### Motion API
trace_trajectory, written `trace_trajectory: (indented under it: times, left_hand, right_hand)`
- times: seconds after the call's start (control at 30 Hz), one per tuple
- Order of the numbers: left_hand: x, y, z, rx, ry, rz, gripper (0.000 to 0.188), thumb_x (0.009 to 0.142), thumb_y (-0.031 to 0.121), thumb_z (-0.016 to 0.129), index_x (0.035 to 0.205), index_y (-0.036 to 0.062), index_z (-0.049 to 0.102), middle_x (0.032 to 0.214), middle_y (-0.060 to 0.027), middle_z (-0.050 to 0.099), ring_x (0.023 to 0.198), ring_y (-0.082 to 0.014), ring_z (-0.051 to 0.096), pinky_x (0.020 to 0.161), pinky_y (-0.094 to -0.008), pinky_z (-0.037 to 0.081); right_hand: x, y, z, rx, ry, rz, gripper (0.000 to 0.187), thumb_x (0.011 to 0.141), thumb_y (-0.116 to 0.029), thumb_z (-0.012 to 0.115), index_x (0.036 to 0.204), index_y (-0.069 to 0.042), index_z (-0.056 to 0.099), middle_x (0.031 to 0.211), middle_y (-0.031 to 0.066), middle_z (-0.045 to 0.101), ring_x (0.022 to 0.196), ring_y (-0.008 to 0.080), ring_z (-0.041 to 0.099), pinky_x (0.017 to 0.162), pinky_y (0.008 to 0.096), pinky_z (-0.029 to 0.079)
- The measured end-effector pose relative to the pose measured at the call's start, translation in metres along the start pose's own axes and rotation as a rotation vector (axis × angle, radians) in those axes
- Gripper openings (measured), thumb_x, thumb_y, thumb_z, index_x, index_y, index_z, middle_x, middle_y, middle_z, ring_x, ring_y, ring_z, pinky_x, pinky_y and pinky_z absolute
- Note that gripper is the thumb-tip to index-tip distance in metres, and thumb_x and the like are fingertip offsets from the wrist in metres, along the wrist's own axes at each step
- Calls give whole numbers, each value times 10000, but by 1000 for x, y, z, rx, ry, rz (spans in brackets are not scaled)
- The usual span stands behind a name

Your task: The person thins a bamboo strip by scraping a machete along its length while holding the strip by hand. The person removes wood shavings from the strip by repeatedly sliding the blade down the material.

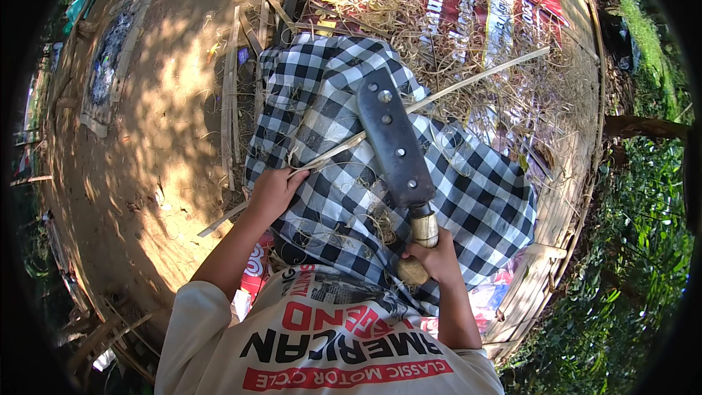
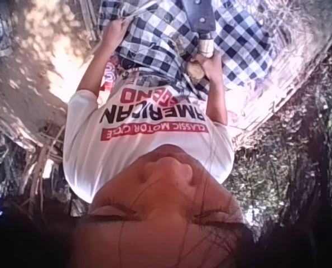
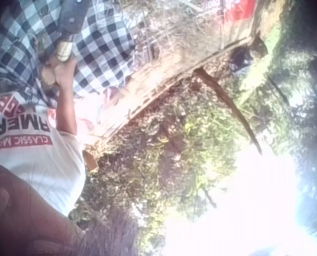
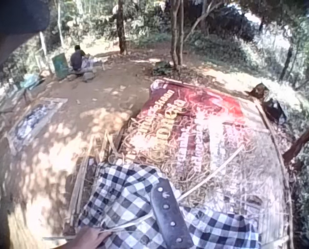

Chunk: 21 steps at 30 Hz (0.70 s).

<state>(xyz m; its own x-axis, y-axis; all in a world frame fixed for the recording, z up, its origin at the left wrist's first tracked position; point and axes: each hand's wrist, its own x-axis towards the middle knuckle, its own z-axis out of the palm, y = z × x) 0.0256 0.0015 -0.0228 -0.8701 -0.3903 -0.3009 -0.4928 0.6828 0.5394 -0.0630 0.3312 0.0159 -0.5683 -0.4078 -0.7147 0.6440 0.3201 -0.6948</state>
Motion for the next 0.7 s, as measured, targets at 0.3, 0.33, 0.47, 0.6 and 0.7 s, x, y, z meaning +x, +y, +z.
trace_trajectory:
  times: [0.3,0.33,0.47,0.6,0.7]
  left_hand:
    - [8,-9,-20,-205,-233,-86,439,947,399,556,902,-19,682,698,-243,614,678,-395,628,622,-403,472]
    - [9,-6,-25,-206,-262,-87,437,948,401,553,903,-14,683,696,-238,616,673,-393,627,617,-401,470]
    - [10,15,-44,-61,-196,-6,414,959,401,527,928,22,691,669,-203,613,661,-385,622,603,-421,467]
    - [19,29,-43,47,62,93,376,977,374,493,964,41,669,676,-209,609,677,-396,613,607,-441,467]
    - [38,40,-45,-128,241,-19,350,998,314,468,941,6,622,722,-191,623,672,-347,618,624,-404,465]
  right_hand:
    - [-2,-12,1,-63,74,-115,185,715,13,692,867,43,591,725,83,648,626,145,638,599,290,523]
    - [-1,-15,-1,-11,121,-139,178,723,9,687,868,40,588,727,82,651,627,145,640,596,290,523]
    - [1,-28,-8,100,318,-254,149,754,-5,656,855,21,550,713,78,640,621,150,637,590,299,527]
    - [-1,-28,-19,213,437,-364,147,764,-19,646,859,23,542,735,81,625,643,165,644,612,310,539]
    - [-4,-25,-23,273,492,-442,178,758,9,622,902,43,524,755,102,609,644,196,650,632,342,560]
